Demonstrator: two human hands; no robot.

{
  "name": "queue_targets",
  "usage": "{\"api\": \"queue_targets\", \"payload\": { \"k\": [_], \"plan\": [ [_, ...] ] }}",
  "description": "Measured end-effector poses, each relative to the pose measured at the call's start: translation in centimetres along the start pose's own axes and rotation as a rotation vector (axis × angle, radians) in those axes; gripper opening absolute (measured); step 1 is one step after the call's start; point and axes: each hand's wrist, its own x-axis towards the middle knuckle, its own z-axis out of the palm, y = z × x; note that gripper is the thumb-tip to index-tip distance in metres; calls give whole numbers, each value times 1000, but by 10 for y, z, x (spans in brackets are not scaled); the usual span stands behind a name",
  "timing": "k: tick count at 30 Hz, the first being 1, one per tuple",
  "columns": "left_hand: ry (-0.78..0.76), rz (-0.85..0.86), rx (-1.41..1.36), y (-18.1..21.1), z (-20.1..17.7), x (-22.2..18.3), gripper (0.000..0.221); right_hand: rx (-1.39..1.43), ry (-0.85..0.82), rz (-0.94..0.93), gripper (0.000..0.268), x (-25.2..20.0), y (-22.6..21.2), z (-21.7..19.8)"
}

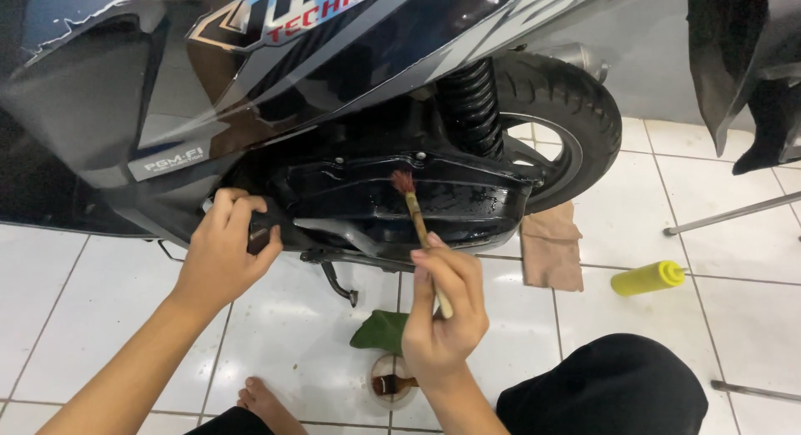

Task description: The person sits on the floor and uses a paintbrush to apply black paint to the lower side panel of a motorcycle. They repeatedly dip the brush into a small container of paint and carefully coat the surface, occasionally wiping the area with a green cloth.

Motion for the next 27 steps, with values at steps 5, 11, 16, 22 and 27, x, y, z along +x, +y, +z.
{"api": "queue_targets", "payload": {
  "k": [5, 11, 16, 22, 27],
  "plan": [
    [2, 3, -3, 0, 2, 1, 29, -23, -24, 3, 15, 0, 0, -2],
    [33, 38, 10, 1, 1, 1, 29, 10, -93, 1, 14, 3, -1, 0],
    [-24, -25, -16, 2, -2, 0, 28, -14, -57, -5, 12, 10, -1, -2],
    [-28, -25, -19, 2, -4, 0, 28, -25, -74, -61, 12, 19, 8, 4],
    [-47, -38, -15, 2, -6, 0, 29, 30, -199, -178, 14, 17, 9, 5]
  ]
}}
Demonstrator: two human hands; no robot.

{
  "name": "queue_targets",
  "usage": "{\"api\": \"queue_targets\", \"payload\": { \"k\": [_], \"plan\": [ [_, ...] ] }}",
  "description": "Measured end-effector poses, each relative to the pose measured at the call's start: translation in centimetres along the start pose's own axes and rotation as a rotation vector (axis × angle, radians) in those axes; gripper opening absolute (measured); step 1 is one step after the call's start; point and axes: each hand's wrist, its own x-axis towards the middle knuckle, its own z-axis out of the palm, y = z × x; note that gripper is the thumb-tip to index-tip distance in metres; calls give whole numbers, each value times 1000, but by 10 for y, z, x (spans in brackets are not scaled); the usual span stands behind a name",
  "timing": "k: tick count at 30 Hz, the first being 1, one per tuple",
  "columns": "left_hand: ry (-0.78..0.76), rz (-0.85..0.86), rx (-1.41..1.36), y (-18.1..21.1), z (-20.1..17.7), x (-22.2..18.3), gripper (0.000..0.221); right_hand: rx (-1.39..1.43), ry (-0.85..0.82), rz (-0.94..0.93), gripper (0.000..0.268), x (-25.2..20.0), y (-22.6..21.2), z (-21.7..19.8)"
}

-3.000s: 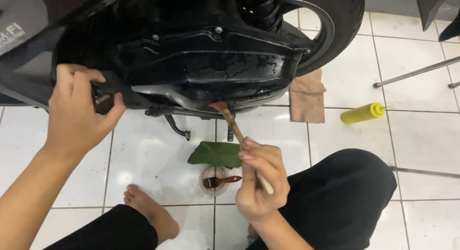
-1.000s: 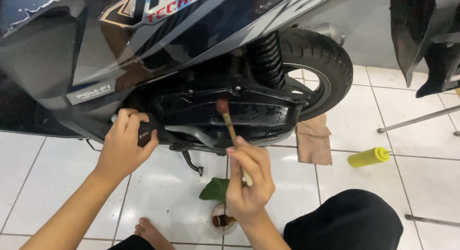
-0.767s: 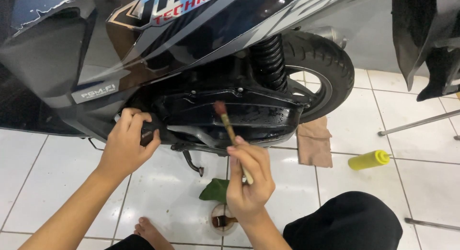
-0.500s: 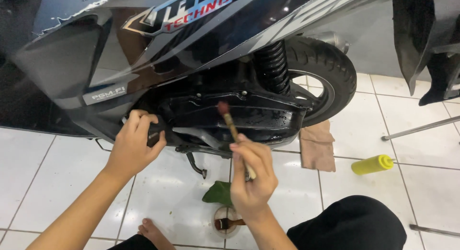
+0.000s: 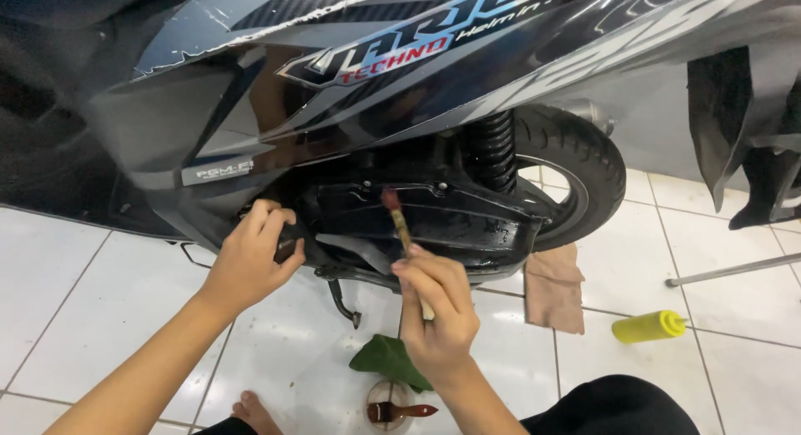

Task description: The person sits on the floor and uses a paintbrush to apply black paint to the lower side panel of a motorcycle. They repeatedly dip the brush into a small container of paint and carefully coat the surface, occasionally wiping the area with a green cloth.

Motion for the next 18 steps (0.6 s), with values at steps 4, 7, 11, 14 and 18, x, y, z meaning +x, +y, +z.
{"api": "queue_targets", "payload": {
  "k": [4, 7, 11, 14, 18],
  "plan": [
    [-14, 10, -21, 2, 1, -2, 30, -48, 112, 88, 13, -12, 10, -1],
    [-22, -4, -18, 2, -1, 0, 29, 133, -52, 45, 15, -15, 4, 7],
    [-26, -4, -26, 3, -3, -1, 29, 145, -18, 54, 19, -24, 8, 11],
    [-25, -5, -27, 3, -5, 1, 29, 90, 5, 94, 18, -23, 4, 15],
    [-11, 29, -22, 3, -3, -1, 31, 124, -40, 97, 17, -24, -4, 22]
  ]
}}
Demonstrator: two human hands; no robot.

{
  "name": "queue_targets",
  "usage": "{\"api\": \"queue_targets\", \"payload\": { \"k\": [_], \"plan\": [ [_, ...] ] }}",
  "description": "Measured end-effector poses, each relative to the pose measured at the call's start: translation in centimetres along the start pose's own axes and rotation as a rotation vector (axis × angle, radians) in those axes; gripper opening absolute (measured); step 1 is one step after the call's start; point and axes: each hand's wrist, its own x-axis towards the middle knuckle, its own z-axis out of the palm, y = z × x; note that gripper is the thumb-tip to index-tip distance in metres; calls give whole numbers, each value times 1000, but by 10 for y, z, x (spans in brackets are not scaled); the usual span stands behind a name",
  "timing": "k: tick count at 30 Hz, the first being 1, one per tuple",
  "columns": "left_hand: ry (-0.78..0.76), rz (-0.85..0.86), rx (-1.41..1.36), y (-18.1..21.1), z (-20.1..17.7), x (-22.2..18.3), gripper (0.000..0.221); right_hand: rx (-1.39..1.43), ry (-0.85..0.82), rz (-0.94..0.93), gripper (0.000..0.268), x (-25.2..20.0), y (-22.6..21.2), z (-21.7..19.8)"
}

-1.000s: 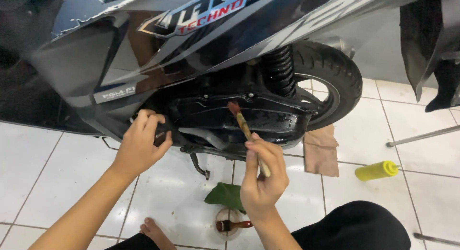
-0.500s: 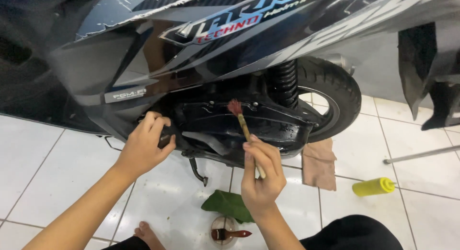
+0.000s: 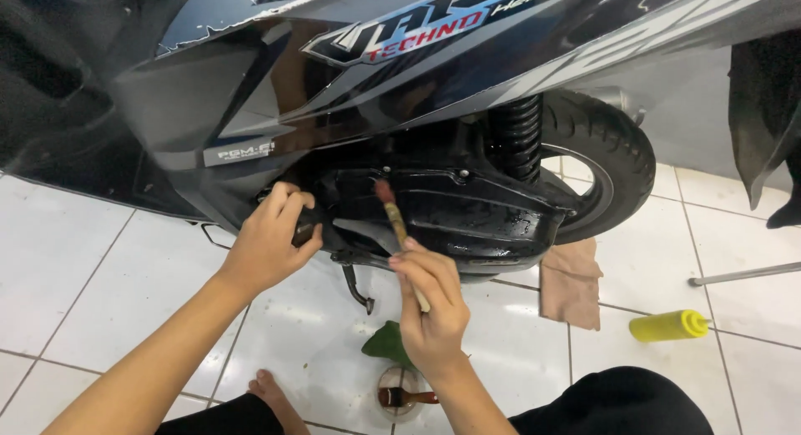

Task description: The person sits on the floor and uses a paintbrush to apply black paint to the lower side panel of a motorcycle. They repeatedly dip the brush into a small container of paint and carefully coat the surface, occasionally wiping the area with a green cloth.

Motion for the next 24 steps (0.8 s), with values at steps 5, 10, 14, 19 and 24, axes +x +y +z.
{"api": "queue_targets", "payload": {
  "k": [5, 10, 14, 19, 24],
  "plan": [
    [31, 25, -4, 0, -1, 1, 31, -20, -21, 9, 17, 4, -4, 10],
    [8, 13, -25, 1, -4, 0, 32, 8, 36, 40, 18, 5, -2, 18],
    [25, 37, -49, 2, -8, 2, 33, 1, -80, 69, 20, 7, -8, 24],
    [-61, -92, -174, 1, -12, 4, 48, -38, 89, 32, 18, 3, -4, 32],
    [-51, -65, -159, 2, -13, 4, 39, 10, -41, 85, 21, 6, -10, 34]
  ]
}}
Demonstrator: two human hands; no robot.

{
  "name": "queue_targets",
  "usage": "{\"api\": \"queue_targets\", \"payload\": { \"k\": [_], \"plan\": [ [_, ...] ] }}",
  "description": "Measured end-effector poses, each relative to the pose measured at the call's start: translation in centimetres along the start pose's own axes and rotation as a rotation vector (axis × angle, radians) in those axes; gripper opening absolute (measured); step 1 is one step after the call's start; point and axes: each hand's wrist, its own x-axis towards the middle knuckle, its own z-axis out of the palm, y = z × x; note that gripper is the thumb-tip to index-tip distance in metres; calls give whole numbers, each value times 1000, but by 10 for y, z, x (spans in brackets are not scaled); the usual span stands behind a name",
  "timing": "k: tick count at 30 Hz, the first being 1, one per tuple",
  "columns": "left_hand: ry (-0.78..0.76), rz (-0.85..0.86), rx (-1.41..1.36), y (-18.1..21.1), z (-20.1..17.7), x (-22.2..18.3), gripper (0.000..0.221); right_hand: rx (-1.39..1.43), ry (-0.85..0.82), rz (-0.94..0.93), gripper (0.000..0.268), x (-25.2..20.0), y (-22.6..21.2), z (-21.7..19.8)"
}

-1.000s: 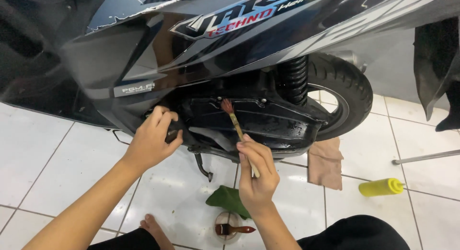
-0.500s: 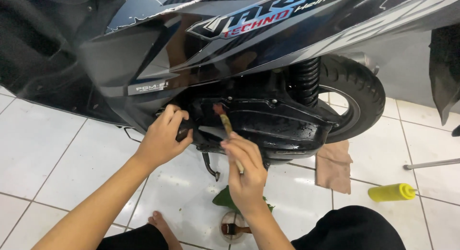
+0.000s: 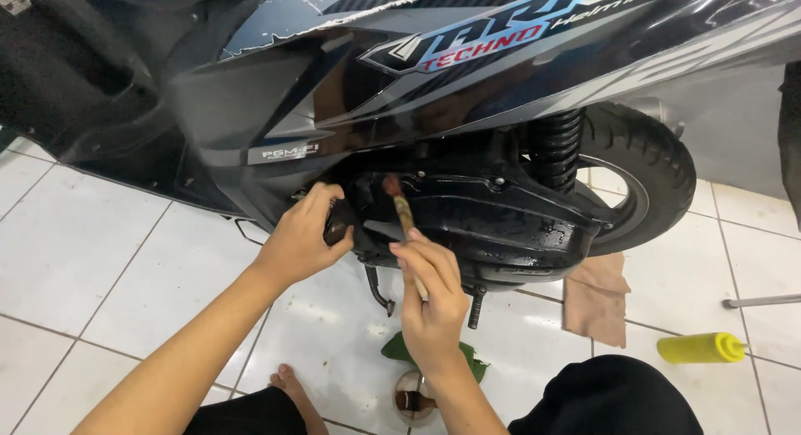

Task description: The person sits on the floor and uses a paintbrush to apply black paint to the lower side panel of a motorcycle. They repeatedly dip the brush into a small container of paint and carefully coat the surface, occasionally wiping the area with a green cloth.

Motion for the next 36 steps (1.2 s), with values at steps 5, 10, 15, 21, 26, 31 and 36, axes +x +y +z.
{"api": "queue_targets", "payload": {
  "k": [5, 10, 15, 21, 26, 31, 36],
  "plan": [
    [2, 14, 5, 0, -1, 0, 39, 1, -64, -44, 24, 6, -2, 1],
    [3, 22, 7, 0, 0, -2, 39, -46, -37, -49, 27, 11, 0, -1],
    [16, 55, 12, 1, -1, -1, 38, 9, -169, -36, 24, 10, -1, 0],
    [24, 58, 6, 1, -2, -2, 37, 0, -149, -8, 24, 8, 0, 3],
    [4, 29, 17, 3, -4, -2, 36, -66, -25, -29, 27, 4, -1, 5],
    [-9, 29, 5, -1, -1, -1, 37, -16, -94, -10, 29, 0, -3, 7],
    [-7, 56, 4, -1, -4, -2, 37, -17, -95, -36, 24, -1, 1, 9]
  ]
}}
